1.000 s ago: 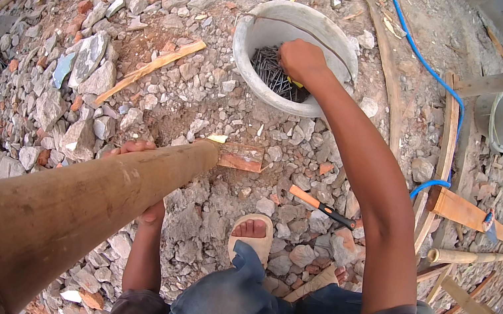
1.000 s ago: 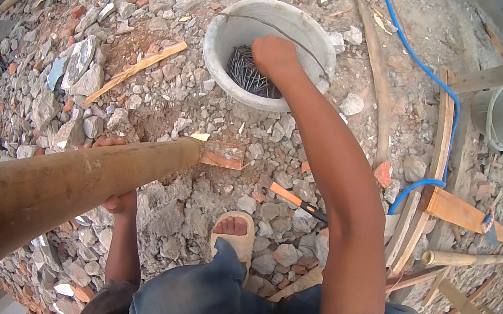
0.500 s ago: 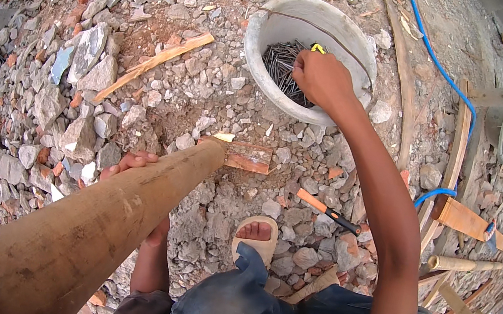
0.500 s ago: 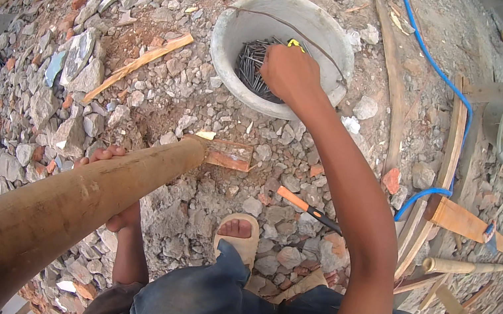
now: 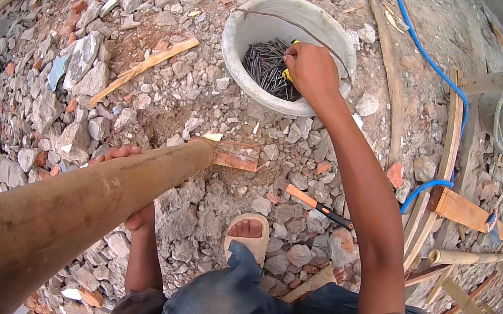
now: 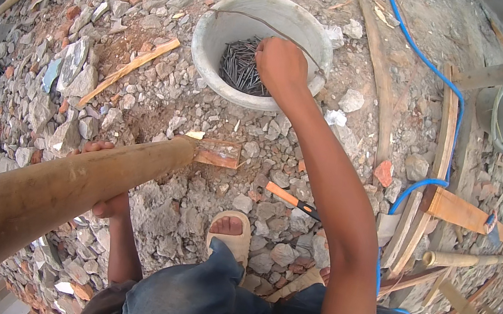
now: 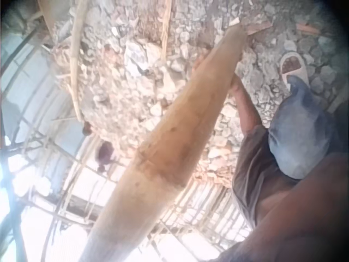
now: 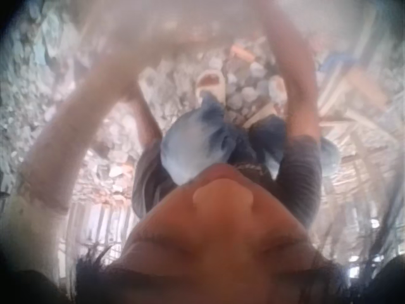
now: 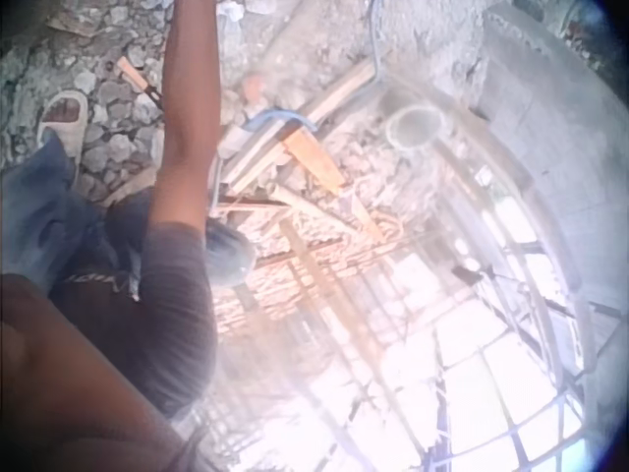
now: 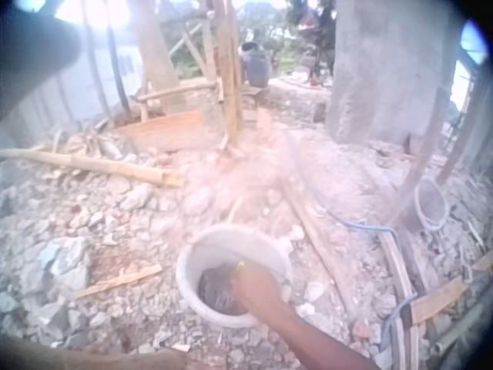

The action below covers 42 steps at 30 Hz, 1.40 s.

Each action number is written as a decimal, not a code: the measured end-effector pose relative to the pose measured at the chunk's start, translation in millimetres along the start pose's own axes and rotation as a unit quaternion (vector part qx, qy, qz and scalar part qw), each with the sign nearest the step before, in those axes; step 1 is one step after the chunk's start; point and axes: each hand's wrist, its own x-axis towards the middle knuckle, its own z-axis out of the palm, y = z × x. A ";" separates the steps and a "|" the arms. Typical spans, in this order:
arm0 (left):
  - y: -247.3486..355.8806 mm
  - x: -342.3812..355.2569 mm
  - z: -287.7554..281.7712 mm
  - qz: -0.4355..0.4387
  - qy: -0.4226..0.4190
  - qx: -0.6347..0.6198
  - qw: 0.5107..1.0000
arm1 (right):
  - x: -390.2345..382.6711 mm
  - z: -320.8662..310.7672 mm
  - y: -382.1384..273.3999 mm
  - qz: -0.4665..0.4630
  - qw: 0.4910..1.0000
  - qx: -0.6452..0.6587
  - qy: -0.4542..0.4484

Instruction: The person sits on the ground and uses a chisel to carve and shape a bamboo pole. They repeatedly strike the chisel with a hammer to remove material and refine the bamboo's shape.

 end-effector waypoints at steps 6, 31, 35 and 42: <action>2.8 -0.9 -11.3 0.016 -0.044 0.057 0.997 | -29.1 -15.2 -32.2 -0.009 0.969 0.246 0.027; 4.8 11.1 -1.4 0.037 -0.001 0.188 0.981 | -204.3 164.0 -48.9 0.120 0.914 0.381 -0.069; 5.3 12.2 -4.9 0.033 -0.033 0.191 0.980 | -206.7 197.3 -40.4 0.016 0.939 0.343 0.013; 5.8 10.9 8.1 0.079 -0.001 0.239 0.968 | -210.2 192.8 -52.9 -0.040 0.966 0.250 -0.054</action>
